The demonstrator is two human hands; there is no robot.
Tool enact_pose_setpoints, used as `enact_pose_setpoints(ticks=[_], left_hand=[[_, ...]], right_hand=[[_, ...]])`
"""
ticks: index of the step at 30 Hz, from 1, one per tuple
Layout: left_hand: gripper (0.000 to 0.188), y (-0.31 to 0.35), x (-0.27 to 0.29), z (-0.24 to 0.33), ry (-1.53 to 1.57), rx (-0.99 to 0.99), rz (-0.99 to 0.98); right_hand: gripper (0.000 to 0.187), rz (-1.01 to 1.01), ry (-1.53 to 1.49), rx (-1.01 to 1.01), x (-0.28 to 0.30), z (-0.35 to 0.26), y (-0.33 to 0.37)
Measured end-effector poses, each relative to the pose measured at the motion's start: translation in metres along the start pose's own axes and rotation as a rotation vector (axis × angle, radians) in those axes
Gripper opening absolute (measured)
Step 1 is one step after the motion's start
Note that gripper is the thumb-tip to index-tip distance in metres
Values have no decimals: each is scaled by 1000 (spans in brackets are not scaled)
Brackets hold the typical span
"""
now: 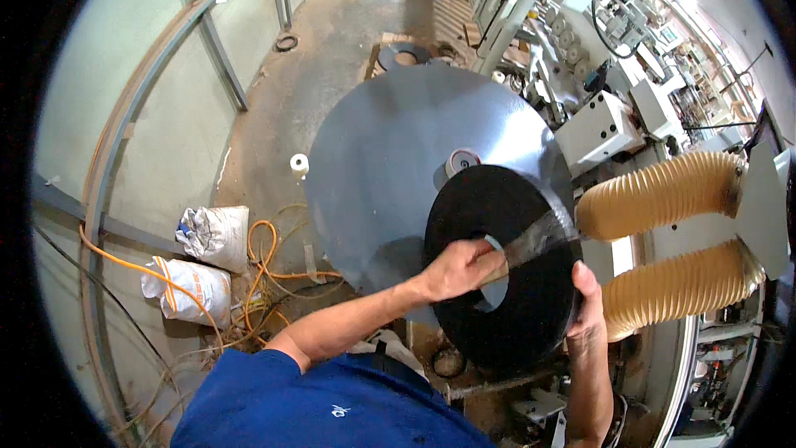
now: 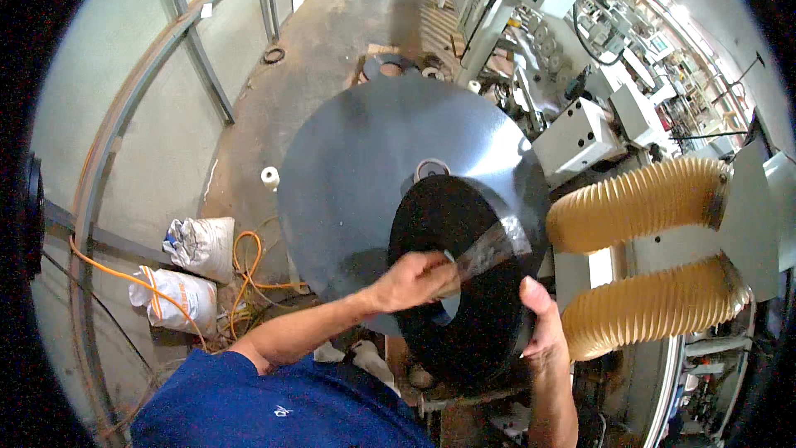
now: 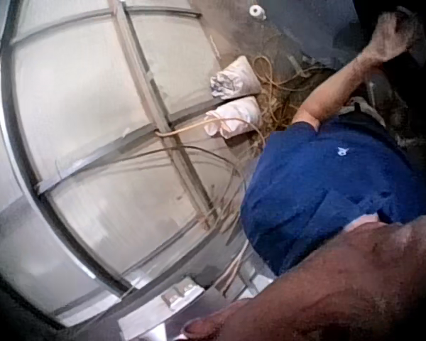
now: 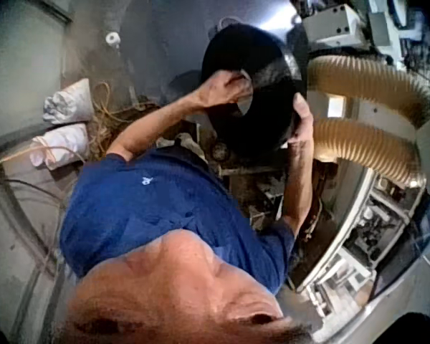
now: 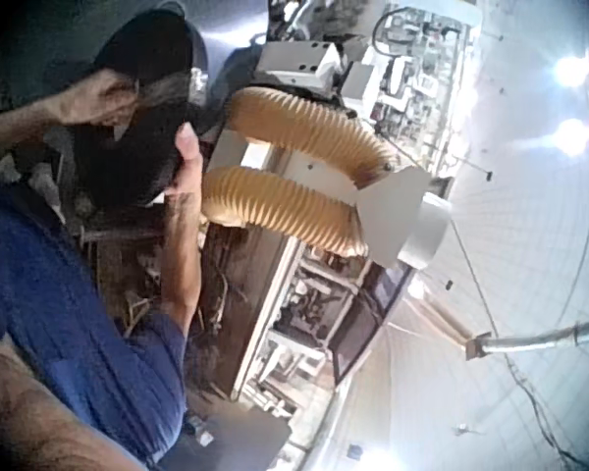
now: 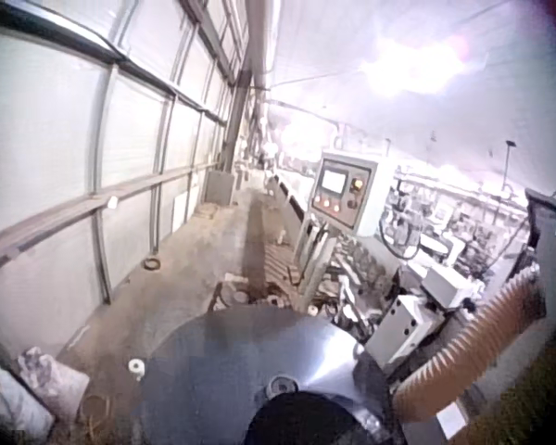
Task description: The person prepares a roll of black edge banding by hand on a circular tray, secures the end with tape, and then uses a utility knife to trim excess material.
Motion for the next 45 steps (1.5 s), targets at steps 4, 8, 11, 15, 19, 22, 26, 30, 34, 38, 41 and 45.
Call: enact_pose_setpoints(ticks=[4, 8, 11, 15, 19, 22, 26, 30, 34, 38, 41, 45], left_hand=[[21, -9, -5, -28, 106, -119, 19], [28, -7, -4, -25, 90, -118, 36], [30, 3, 2, -12, -321, -553, 303], [31, 22, -1, -4, -298, -650, 485], [25, 40, 11, 15, -597, -768, 746], [12, 46, 18, 20, -633, -695, 480], [14, 51, 24, 24, -417, -160, 195], [22, 62, 32, 27, 270, 77, -175], [42, 62, 28, 33, 674, 393, -247], [79, 68, 14, 36, 627, 410, -213], [81, 88, 1, 64, 631, 472, -251], [58, 93, -4, 78, 497, 465, -164]], right_hand=[[63, 13, 28, -54, -1, 4, 1], [67, 116, 133, -30, 12, 10, 4], [83, 213, 273, -4, 45, 23, 8], [90, 188, 396, 18, 37, 25, 15], [86, 145, 433, -19, 16, 31, 22], [84, 122, 499, -7, -34, 19, 32], [98, 159, 664, -3, -41, 29, 27], [99, 182, 920, 36, -55, 34, 34], [74, 29, 976, 142, -87, 31, 45], [73, -75, 1095, 267, -102, 39, 51], [83, -158, 1055, 274, -89, 50, 53], [93, -204, 1013, 300, -85, 59, 61]])
Point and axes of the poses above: each hand's wrist, its own y-axis away from the middle knuckle, its own x-axis out of the back of the hand, z = x × y, the point moved 4 cm from there along -y, towards the middle knuckle, and after that the axes turned 3 degrees about x, right-handed, at the moved point
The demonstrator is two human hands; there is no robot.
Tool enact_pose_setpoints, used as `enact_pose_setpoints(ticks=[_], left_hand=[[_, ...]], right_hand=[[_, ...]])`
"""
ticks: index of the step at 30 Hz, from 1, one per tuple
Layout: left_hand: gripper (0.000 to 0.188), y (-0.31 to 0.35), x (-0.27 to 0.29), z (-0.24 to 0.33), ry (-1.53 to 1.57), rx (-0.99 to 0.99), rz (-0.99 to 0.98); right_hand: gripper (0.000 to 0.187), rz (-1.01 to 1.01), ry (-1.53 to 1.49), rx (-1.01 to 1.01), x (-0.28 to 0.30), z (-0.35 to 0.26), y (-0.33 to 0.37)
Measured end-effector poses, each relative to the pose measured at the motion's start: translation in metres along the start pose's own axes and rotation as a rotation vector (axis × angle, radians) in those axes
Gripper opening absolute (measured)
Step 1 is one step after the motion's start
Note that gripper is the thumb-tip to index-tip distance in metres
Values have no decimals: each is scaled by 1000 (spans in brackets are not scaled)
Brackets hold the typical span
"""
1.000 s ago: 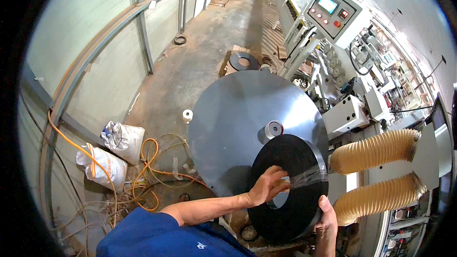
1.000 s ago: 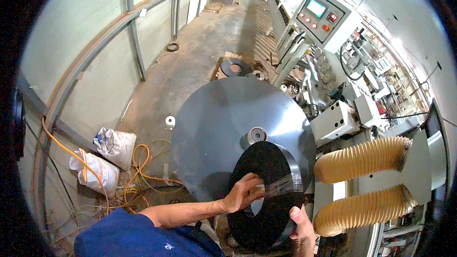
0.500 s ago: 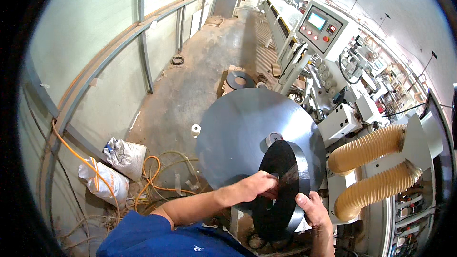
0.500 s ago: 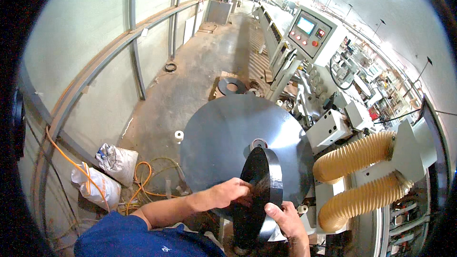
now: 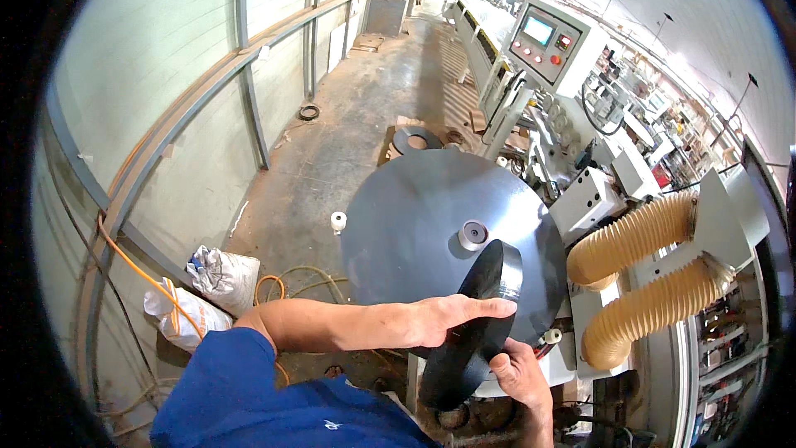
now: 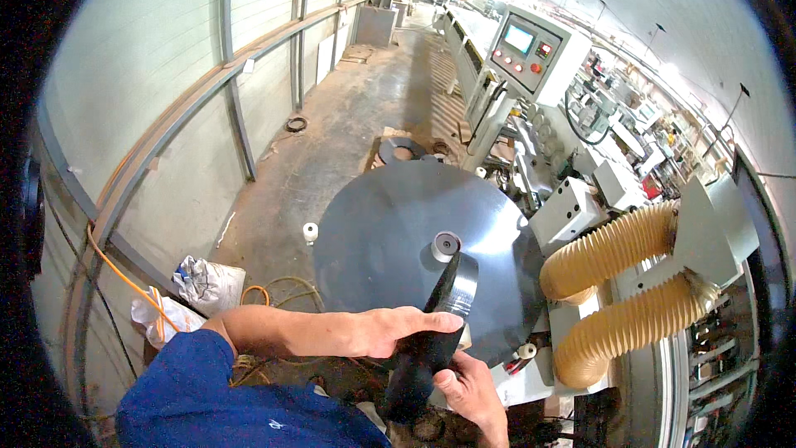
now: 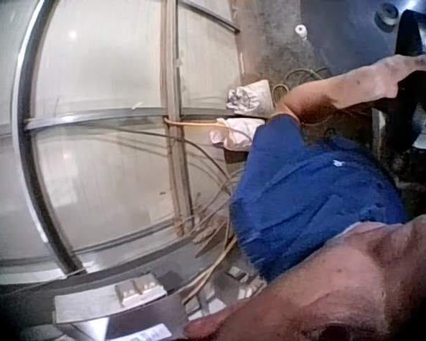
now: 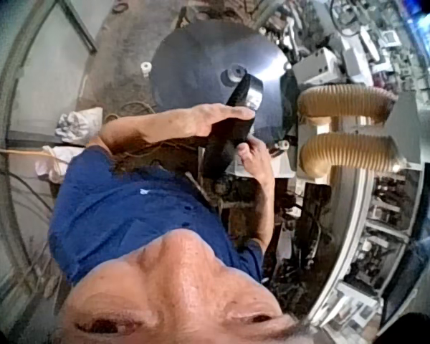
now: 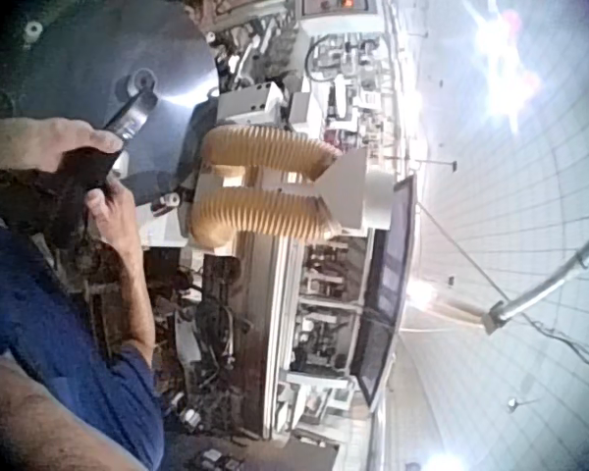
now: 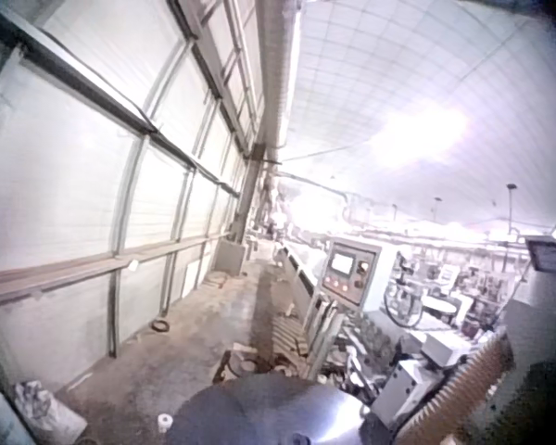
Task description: The person prepares a roll of black edge banding by hand on a circular tray, secures the end with tape, and then uses a utility knife to trim excess material.
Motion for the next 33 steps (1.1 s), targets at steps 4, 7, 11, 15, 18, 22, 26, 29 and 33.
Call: enact_pose_setpoints(ticks=[4, 7, 11, 15, 18, 22, 26, 29, 33], left_hand=[[43, -3, -3, -3, -69, 12, 15], [45, 2, -2, 4, -33, -32, 96], [53, 0, -3, 18, -59, -39, 129], [54, -6, -2, 22, -60, -129, 149], [61, -18, 6, 20, 56, -221, 125], [61, -17, 39, 3, 188, -441, 21], [59, 8, 78, -43, 286, -473, 22], [72, -8, 151, -92, 393, -614, 30], [85, -6, 164, -104, 465, -645, -28]], right_hand=[[86, 34, -15, 110, 0, 18, 5], [58, 246, -424, 174, 2, 62, 9], [48, 647, -531, 9, -27, 162, -3], [51, 598, -558, 4, -35, 191, -32], [46, 579, -616, -19, -26, 190, -46], [46, 580, -398, 65, -1, 182, -54], [62, 525, 34, 1, -8, 187, -65], [69, 468, 253, 9, -25, 176, -81], [68, 411, 481, 8, -34, 162, -113]])
Point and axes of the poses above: each hand's wrist, its own y-axis away from the middle knuckle, its own x-axis out of the back of the hand, z = x × y, the point moved 4 cm from there along -y, towards the middle knuckle, and after that the axes turned 3 degrees about x, right-handed, at the moved point
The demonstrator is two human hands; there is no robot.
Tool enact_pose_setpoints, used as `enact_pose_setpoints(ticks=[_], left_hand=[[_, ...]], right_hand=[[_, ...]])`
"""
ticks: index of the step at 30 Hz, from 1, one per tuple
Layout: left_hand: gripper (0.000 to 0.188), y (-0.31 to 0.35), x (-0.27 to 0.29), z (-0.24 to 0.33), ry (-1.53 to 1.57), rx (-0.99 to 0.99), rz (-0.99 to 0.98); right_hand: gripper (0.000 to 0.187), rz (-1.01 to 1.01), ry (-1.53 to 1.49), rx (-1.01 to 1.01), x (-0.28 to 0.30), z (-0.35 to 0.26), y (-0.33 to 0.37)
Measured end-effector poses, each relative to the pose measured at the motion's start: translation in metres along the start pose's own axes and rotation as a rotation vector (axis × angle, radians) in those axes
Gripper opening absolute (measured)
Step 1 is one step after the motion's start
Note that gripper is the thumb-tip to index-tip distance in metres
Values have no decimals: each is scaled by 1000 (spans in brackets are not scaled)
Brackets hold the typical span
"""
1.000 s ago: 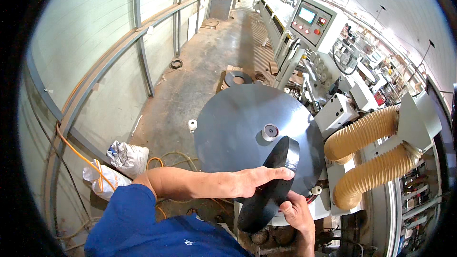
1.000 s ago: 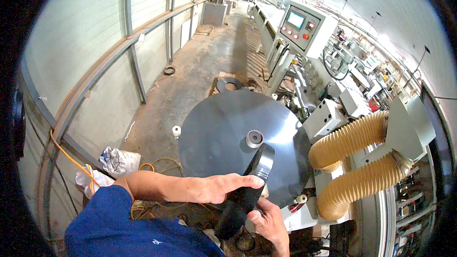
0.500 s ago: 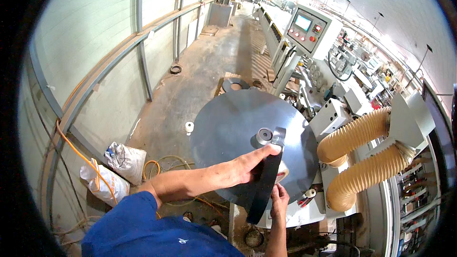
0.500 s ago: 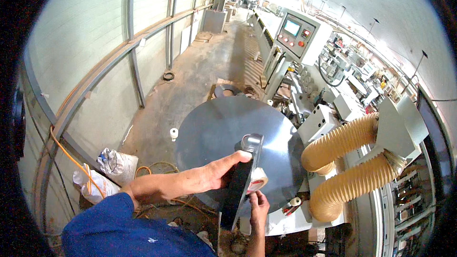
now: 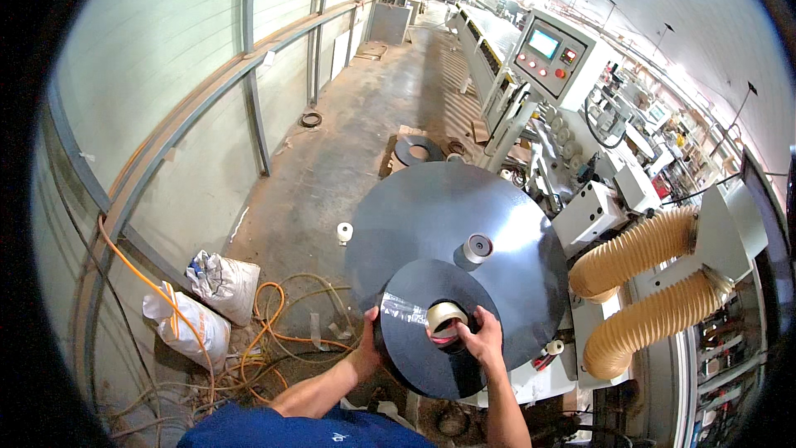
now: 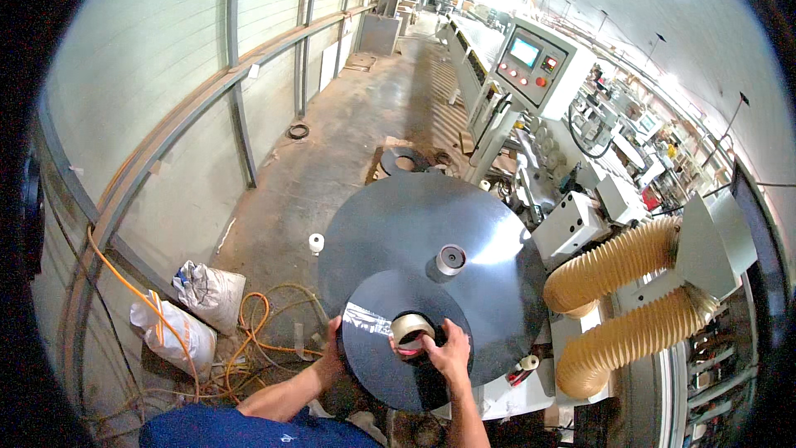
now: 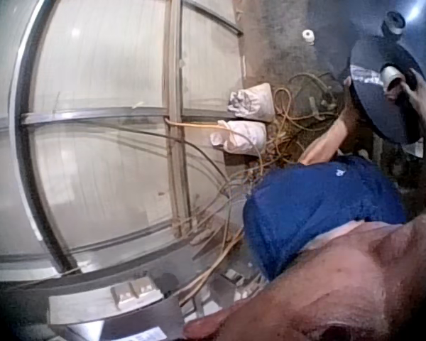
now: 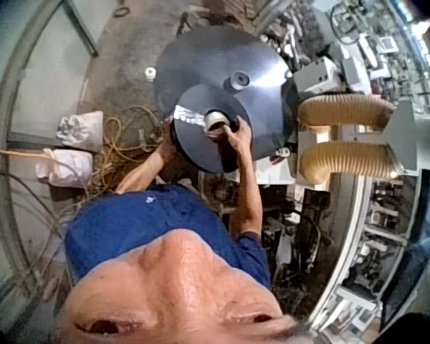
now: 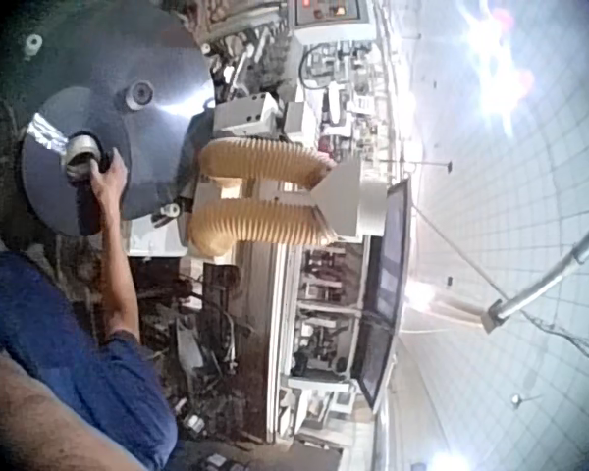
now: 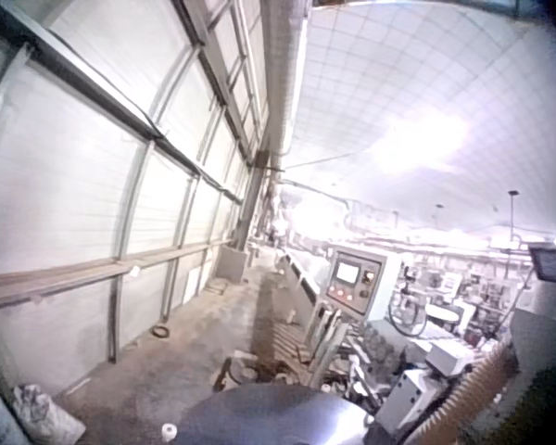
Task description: The person prepares a roll of black edge banding by hand on a circular tray, secures the end with tape, and then uses a utility knife to trim excess material.
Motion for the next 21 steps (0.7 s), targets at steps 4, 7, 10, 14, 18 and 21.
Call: enact_pose_setpoints(ticks=[4, 7, 10, 14, 18, 21], left_hand=[[93, 6, 42, -18, 74, -6, 79], [94, 5, 44, -25, 112, 42, 11], [92, 1, 37, -26, 189, 49, -126], [100, 3, 54, -32, 133, -18, 3], [90, 5, 64, -37, 293, 62, -2], [85, 10, 61, -33, 281, 59, 21]], right_hand=[[54, -39, 201, 176, -11, -32, -21], [47, -51, 302, 252, -23, -27, -30], [49, 28, 347, 311, -26, -29, -27], [53, 41, 292, 441, -8, -62, -14], [57, 38, 262, 491, 2, -91, -7], [55, -40, 312, 538, 8, -119, -6]])
Point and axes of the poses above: each hand's wrist, its own y-axis away from the middle knuckle, its own x-axis out of the back of the hand, z = x × y, the point moved 4 cm from there along -y, towards the middle knuckle, and after that the axes turned 3 degrees about x, right-handed, at the moved point
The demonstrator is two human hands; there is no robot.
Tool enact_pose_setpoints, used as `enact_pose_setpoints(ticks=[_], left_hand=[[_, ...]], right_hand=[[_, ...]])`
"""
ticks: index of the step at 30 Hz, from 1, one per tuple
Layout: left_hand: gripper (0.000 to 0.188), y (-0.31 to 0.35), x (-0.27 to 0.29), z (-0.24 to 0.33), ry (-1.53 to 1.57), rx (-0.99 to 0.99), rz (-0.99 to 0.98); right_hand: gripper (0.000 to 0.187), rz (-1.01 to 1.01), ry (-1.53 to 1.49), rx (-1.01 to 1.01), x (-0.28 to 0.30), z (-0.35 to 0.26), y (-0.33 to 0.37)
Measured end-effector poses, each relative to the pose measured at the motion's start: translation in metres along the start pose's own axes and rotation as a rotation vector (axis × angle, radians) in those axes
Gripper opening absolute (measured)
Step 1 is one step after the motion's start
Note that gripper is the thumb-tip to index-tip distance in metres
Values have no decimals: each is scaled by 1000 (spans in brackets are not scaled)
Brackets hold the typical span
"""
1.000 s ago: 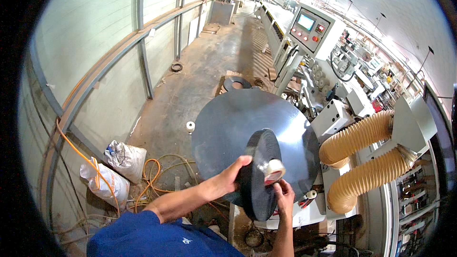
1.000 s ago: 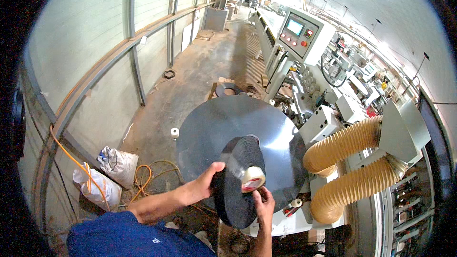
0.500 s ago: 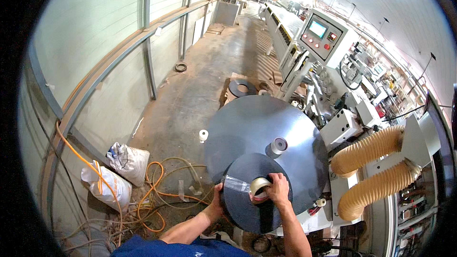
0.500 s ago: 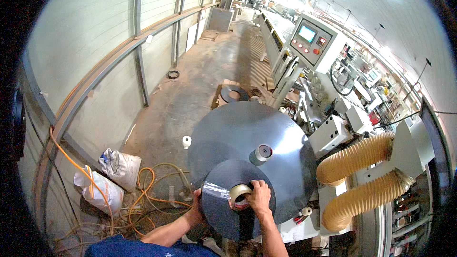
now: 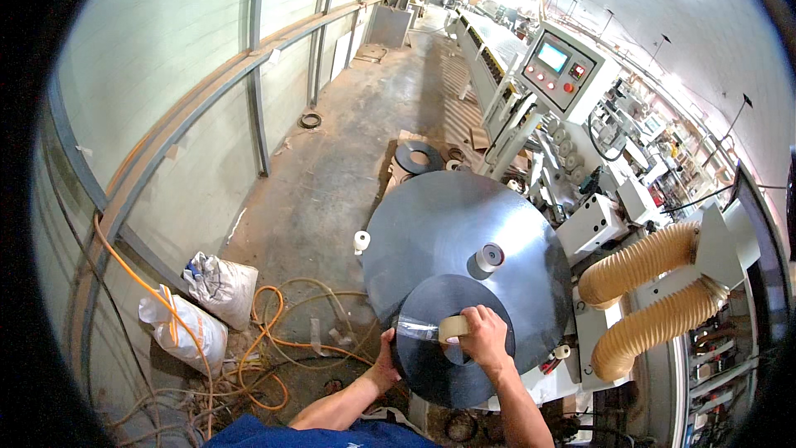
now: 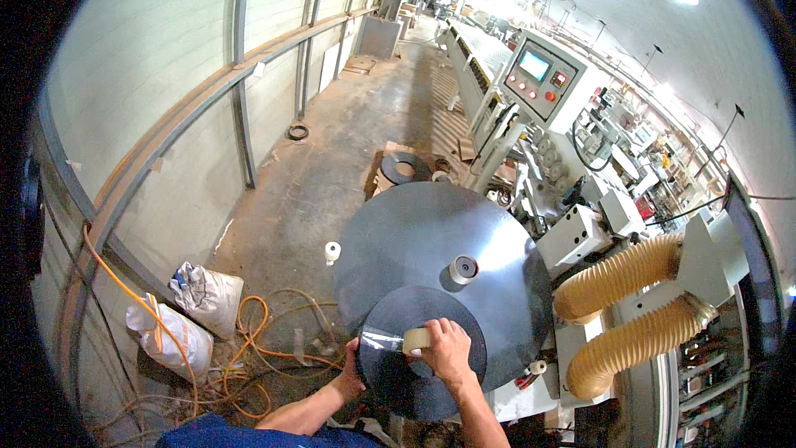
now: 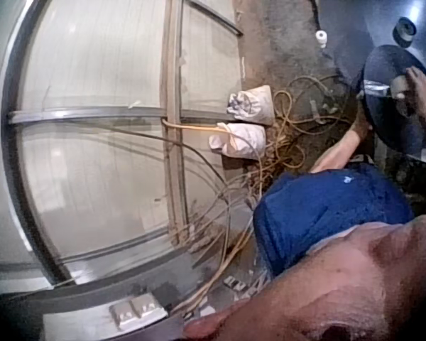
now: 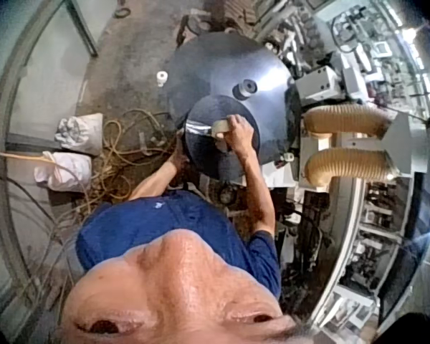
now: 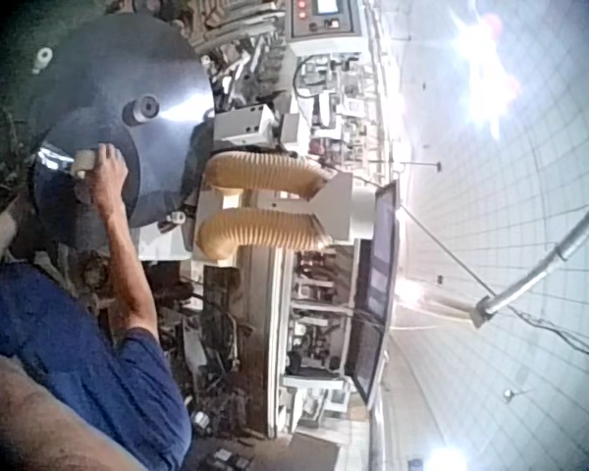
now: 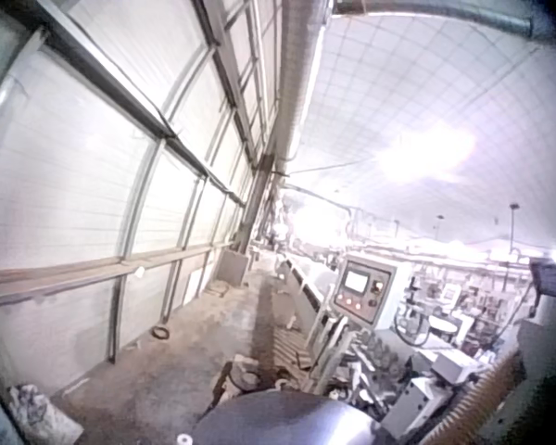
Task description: The person prepares a roll of black edge banding by hand on a circular tray, secures the end with tape, and then uses a utility knife to trim excess material.
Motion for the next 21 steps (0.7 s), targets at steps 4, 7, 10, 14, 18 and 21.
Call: enact_pose_setpoints(ticks=[4, 7, 10, 14, 18, 21], left_hand=[[80, 13, -2, 1, -76, 60, 31], [83, 17, 7, -7, -77, 84, 51], [92, 38, 3, -7, -280, 122, 94], [97, 52, 29, -14, -454, 364, 129], [82, 52, 30, -13, -639, 322, 115], [69, 43, 29, -23, -271, 405, -222]], right_hand=[[54, -61, 139, 159, 0, -28, -14], [56, -183, 253, 288, -8, -47, -16], [54, -248, 263, 306, -14, -58, -13], [35, -243, 347, 460, -16, -80, 0], [30, -79, 226, 544, -15, -110, -5], [32, -64, 135, 569, -32, -139, -1]])
Point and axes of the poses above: each hand's wrist, its own y-axis away from the middle knuckle, its own x-axis out of the back of the hand, z = x × y, the point moved 4 cm from there along -y, towards the middle knuckle, and after that the axes turned 3 degrees about x, right-handed, at the moved point
